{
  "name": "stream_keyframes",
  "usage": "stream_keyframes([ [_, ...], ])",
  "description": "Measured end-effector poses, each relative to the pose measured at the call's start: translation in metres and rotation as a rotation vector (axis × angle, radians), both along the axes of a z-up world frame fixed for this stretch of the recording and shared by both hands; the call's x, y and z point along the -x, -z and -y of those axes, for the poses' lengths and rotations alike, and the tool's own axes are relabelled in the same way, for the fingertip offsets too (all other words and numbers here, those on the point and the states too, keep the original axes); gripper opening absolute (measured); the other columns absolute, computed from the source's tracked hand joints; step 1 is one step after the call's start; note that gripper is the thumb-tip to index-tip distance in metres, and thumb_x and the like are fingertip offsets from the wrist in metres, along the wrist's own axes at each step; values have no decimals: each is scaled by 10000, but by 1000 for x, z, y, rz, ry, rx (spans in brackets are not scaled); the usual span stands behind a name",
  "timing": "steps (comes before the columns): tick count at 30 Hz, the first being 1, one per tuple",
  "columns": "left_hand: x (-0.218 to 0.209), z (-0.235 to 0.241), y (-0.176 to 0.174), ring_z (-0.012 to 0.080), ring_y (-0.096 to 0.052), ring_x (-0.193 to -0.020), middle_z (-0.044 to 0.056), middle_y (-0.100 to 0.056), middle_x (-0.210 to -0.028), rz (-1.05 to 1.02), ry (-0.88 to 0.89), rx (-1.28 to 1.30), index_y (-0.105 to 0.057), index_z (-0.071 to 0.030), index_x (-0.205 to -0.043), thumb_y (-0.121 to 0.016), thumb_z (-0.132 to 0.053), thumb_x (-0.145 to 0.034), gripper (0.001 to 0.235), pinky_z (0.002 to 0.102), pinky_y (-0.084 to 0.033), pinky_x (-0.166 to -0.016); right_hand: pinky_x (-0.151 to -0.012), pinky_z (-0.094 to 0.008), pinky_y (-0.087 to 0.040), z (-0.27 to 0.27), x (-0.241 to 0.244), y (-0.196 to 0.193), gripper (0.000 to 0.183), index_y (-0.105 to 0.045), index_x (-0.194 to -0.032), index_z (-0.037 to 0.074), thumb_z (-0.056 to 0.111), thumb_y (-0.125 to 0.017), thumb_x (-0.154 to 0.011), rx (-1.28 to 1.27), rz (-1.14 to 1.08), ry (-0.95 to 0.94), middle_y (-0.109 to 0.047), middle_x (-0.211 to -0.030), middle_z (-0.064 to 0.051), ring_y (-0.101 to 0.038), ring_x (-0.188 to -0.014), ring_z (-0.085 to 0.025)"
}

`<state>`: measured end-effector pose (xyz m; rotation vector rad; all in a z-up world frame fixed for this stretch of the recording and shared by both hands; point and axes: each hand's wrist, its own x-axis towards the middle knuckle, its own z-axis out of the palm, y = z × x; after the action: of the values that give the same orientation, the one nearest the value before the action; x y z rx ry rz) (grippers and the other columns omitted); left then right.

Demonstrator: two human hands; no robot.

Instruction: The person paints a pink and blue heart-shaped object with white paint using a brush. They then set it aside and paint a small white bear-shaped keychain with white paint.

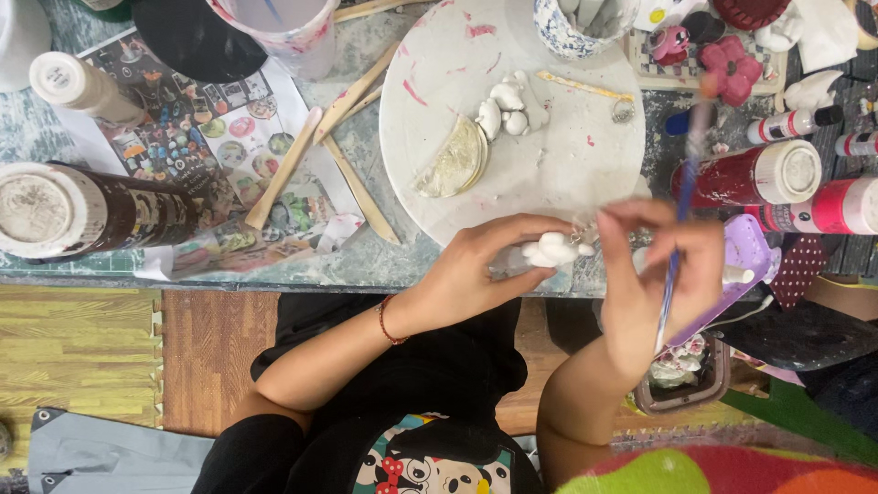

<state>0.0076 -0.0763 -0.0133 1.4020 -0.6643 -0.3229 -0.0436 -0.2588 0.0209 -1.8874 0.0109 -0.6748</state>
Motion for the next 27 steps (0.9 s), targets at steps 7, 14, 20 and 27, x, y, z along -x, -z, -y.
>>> stream_keyframes([
  [7, -2, 1, 1, 214, -686, -1302, 76, -657, -1439, -72, 51, 31, -582, -82, -1420, -779, -86, -936, 523, 357, -568, -1141, -681, -281, -561, 6, -8, 12, 283, -548, -1155, 29, 291, -443, -1175, -61, 214, 174, -663, -949, -148, -684, -767, -213],
  [14, 0, 3, 3, 183, -711, -1268, 70, -696, -1386, -140, 4, 35, -560, -102, -1473, -799, -96, -938, 586, 358, -578, -1149, -412, -283, -359, 23, 39, 59, 504, -548, -1121, 4, 462, -338, -1142, -179, 527, 279, -587, -730, -171, -516, -437, -156],
  [20, 0, 4, 6, 224, -648, -1366, 88, -629, -1489, -135, 3, 82, -496, -105, -1523, -767, -57, -966, 622, 380, -540, -1194, -398, -298, -405, 10, 66, 68, 316, -467, -1174, 35, 338, -546, -1127, -41, 385, 254, -615, -694, -169, -568, -452, -192],
  [27, 0, 4, 6, 247, -618, -1395, 95, -576, -1545, -140, 8, 50, -463, -98, -1539, -750, -29, -965, 646, 388, -535, -1190, -427, -283, -479, -7, 66, 72, 341, -437, -1209, -6, 318, -536, -1167, 88, 256, 242, -675, -840, -237, -611, -513, -204],
])
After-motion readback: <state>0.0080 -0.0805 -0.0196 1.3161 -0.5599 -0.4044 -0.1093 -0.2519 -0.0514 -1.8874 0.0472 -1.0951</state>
